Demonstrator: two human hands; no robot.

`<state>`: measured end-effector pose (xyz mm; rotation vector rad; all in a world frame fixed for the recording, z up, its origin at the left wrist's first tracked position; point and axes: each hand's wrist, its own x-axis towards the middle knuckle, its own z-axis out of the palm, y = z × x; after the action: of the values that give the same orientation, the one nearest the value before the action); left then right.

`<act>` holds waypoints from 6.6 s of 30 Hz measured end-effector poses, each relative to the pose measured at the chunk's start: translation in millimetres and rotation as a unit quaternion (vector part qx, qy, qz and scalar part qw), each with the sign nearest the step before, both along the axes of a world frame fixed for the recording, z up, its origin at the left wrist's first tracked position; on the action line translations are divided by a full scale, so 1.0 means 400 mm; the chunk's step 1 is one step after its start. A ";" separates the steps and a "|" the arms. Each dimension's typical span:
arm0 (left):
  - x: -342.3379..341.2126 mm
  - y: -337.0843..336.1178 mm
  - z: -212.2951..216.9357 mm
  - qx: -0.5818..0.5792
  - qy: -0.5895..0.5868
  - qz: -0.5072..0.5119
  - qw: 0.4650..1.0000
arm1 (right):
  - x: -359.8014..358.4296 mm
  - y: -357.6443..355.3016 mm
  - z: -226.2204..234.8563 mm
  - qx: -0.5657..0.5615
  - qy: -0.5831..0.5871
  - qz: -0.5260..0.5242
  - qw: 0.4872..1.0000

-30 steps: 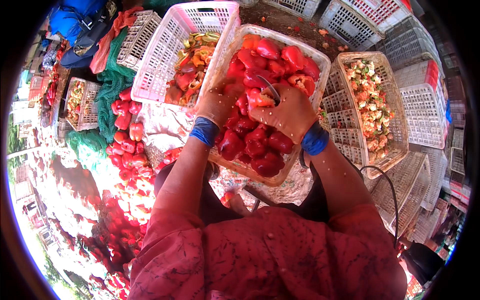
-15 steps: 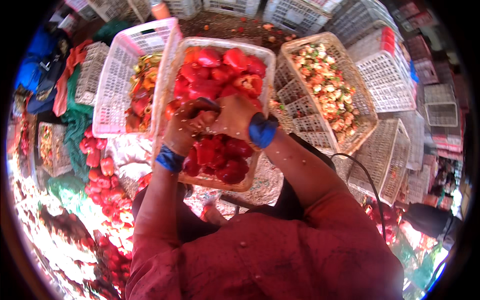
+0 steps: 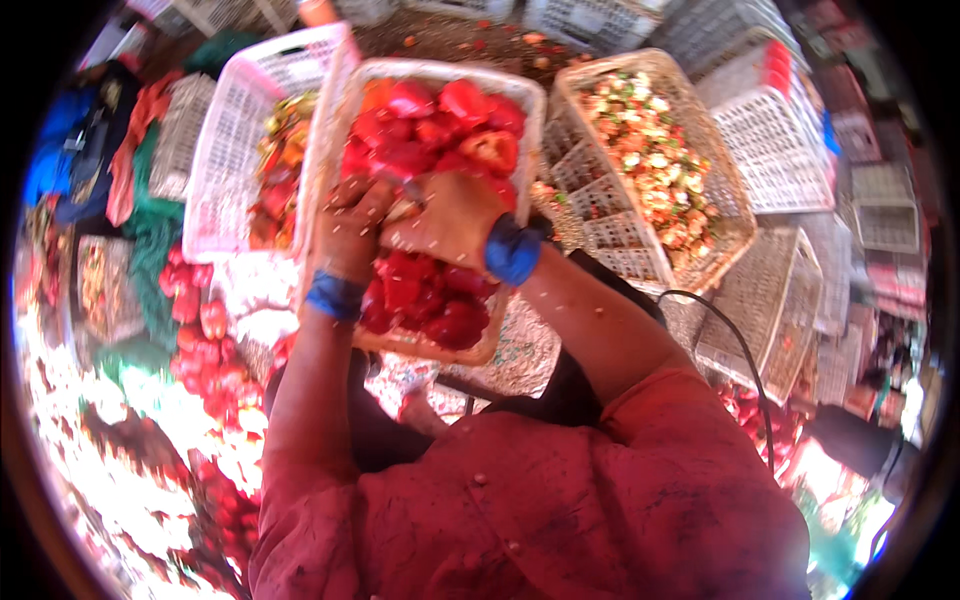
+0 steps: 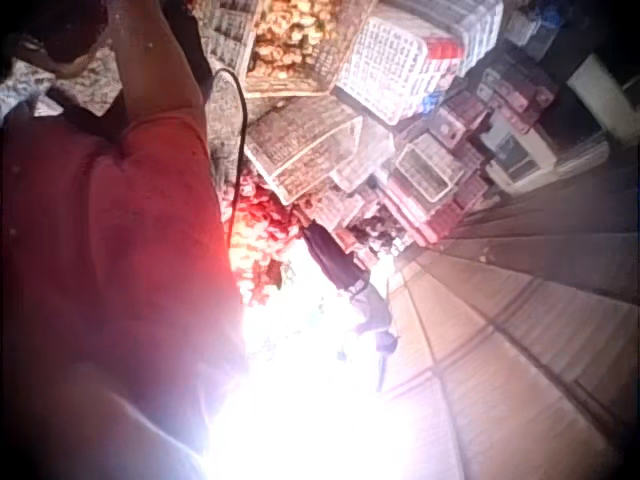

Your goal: The person is removing the stems and seeds from red bell peppers using a knife and placing the cleaned pieces into a plastic bin.

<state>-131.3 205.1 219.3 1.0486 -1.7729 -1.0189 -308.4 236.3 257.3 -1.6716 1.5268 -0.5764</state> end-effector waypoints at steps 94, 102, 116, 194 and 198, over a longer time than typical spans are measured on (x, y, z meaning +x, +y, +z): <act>0.011 0.107 0.180 0.244 0.353 -0.099 0.898 | -0.029 0.031 0.099 -0.109 -0.277 0.048 0.954; 0.044 0.074 0.153 0.148 0.338 0.016 0.929 | 0.055 0.043 0.116 -0.064 -0.223 -0.112 0.966; 0.021 0.044 0.087 -0.109 0.135 0.123 0.977 | 0.110 0.044 0.059 0.083 -0.190 -0.104 0.973; 0.221 -0.056 0.051 0.275 0.466 0.175 0.822 | 0.212 0.054 -0.278 0.049 0.244 0.072 0.966; 0.185 -0.037 0.045 0.340 0.539 0.110 0.763 | 0.184 0.017 -0.291 0.052 0.248 0.086 0.964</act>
<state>-57.2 190.2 237.4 0.7342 -0.3094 -1.6905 -234.7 243.1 141.1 -1.9338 1.6908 0.0248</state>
